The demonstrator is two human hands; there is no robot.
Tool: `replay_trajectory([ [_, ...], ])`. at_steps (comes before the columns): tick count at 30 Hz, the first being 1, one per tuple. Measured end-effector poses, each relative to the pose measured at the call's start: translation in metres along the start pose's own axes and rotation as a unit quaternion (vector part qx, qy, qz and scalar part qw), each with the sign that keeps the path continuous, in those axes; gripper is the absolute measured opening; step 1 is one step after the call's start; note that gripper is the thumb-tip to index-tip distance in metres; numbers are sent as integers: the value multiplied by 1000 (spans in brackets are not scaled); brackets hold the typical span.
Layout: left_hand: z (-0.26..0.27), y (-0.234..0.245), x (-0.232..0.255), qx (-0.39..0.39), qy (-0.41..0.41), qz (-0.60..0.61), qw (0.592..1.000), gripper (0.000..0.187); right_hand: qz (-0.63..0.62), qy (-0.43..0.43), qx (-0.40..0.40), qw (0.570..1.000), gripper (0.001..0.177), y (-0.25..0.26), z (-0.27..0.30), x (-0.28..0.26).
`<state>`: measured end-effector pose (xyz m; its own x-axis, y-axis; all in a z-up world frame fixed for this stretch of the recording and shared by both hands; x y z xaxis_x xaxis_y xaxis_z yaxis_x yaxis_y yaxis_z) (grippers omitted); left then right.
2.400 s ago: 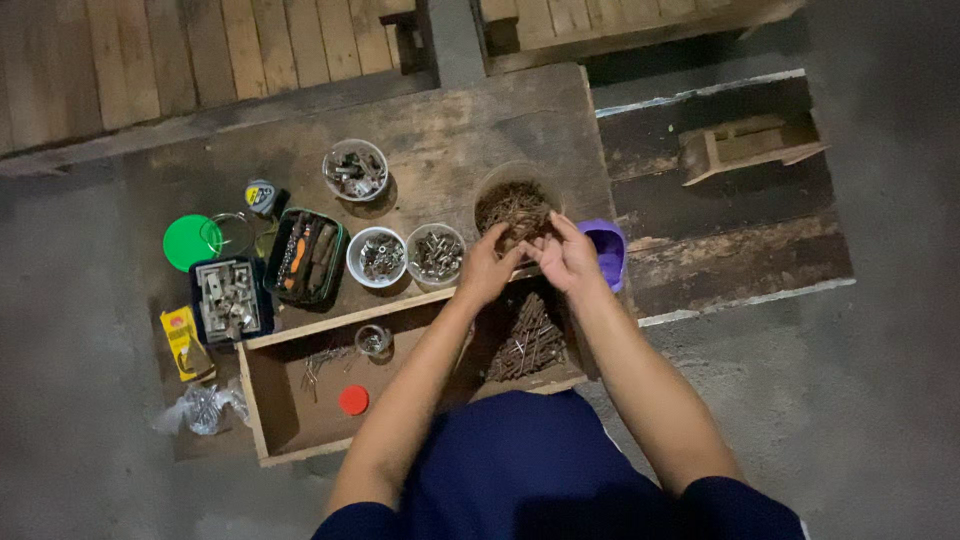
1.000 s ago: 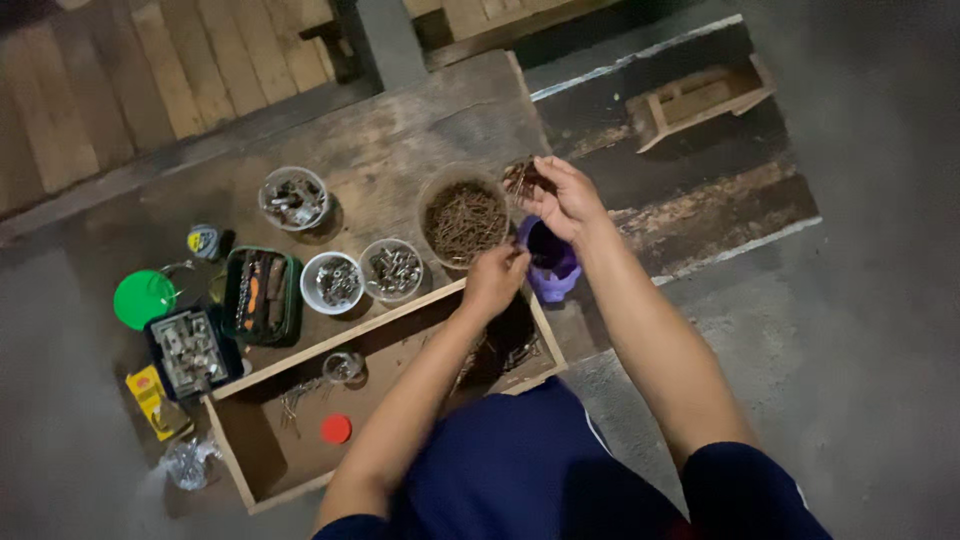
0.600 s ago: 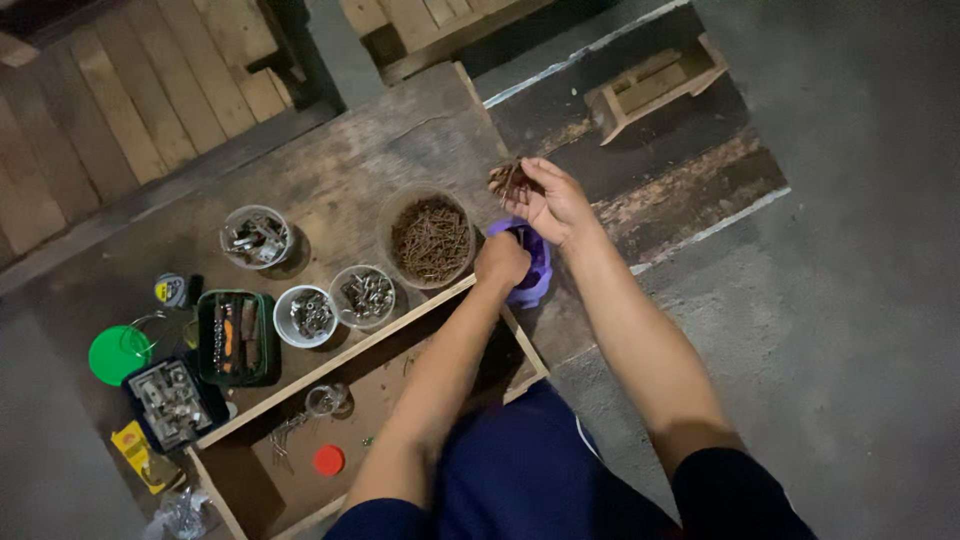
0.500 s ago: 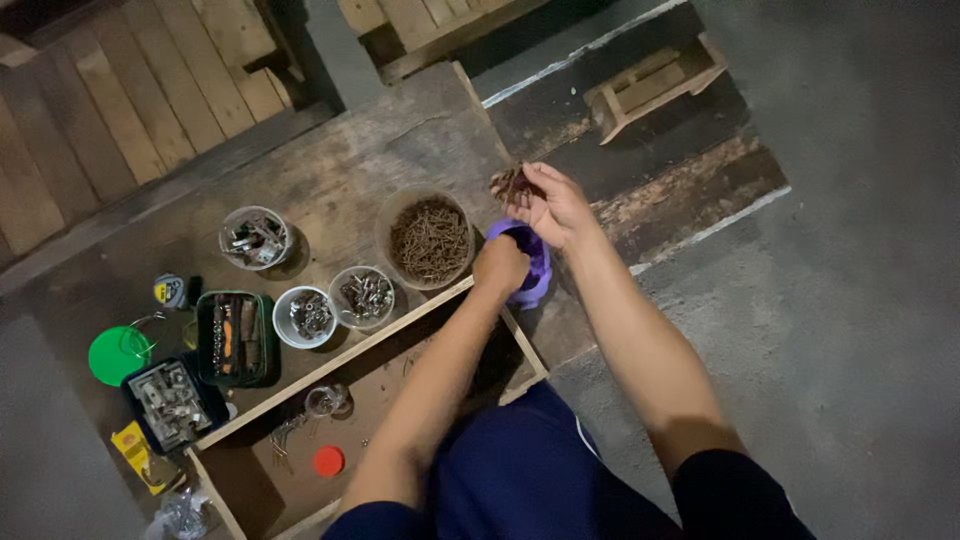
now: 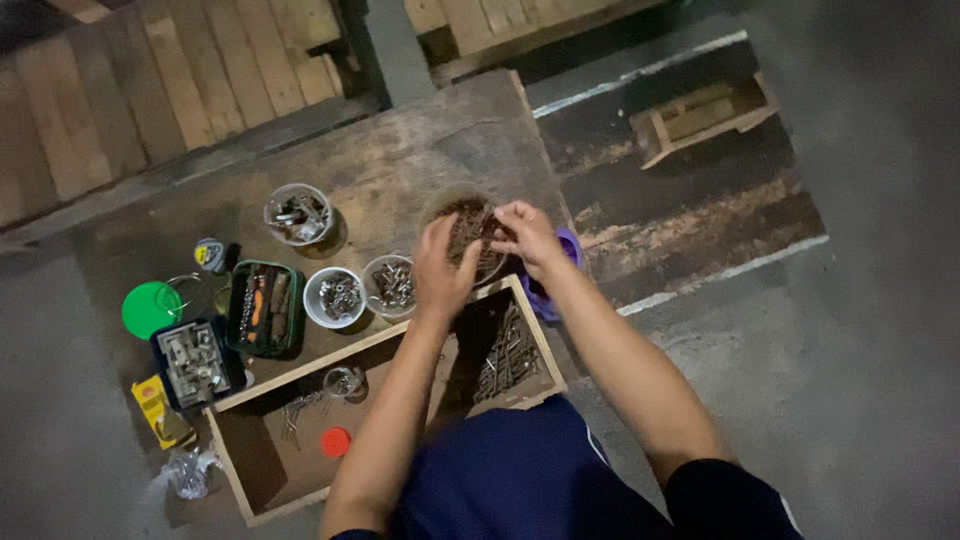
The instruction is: The person sorts various nails, screws, and washers from a large wooden box into separate smaller plastic cups and containers by hand.
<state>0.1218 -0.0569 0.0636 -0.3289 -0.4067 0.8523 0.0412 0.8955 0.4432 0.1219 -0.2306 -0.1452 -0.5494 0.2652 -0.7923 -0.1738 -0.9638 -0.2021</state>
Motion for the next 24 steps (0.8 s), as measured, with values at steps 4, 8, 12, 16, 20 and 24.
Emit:
replay_trajectory([
  [4,-8,-24,-12,-68,-43,-37,996,63,42,20,6,999,16,-13,-15,17],
  [8,1,-43,-63,-102,21,-19,994,50,118,24,17,993,15,-21,-18,27],
  [12,10,-38,-110,-51,140,74,986,33,132,6,-11,991,16,-23,-22,30],
  [16,18,-30,-138,1,199,194,961,28,111,-22,-27,993,18,-22,-14,19],
  [20,23,-33,-162,18,248,270,930,29,40,-52,-47,997,19,-23,-5,14],
  [24,22,-35,-175,53,271,300,913,29,-17,-40,-93,995,16,-29,-6,13],
])
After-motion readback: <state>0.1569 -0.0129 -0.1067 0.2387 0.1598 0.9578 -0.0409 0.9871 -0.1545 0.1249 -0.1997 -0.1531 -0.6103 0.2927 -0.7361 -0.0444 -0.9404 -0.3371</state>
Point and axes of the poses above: each hand's wrist, its own z-axis away from the middle knuckle, its own y-axis out of the back of the hand, x = y × z, the point moved 9 cm from there along -z, towards the middle knuckle, and after that the axes turned 13 degrees about z, right-handed, at the moved point
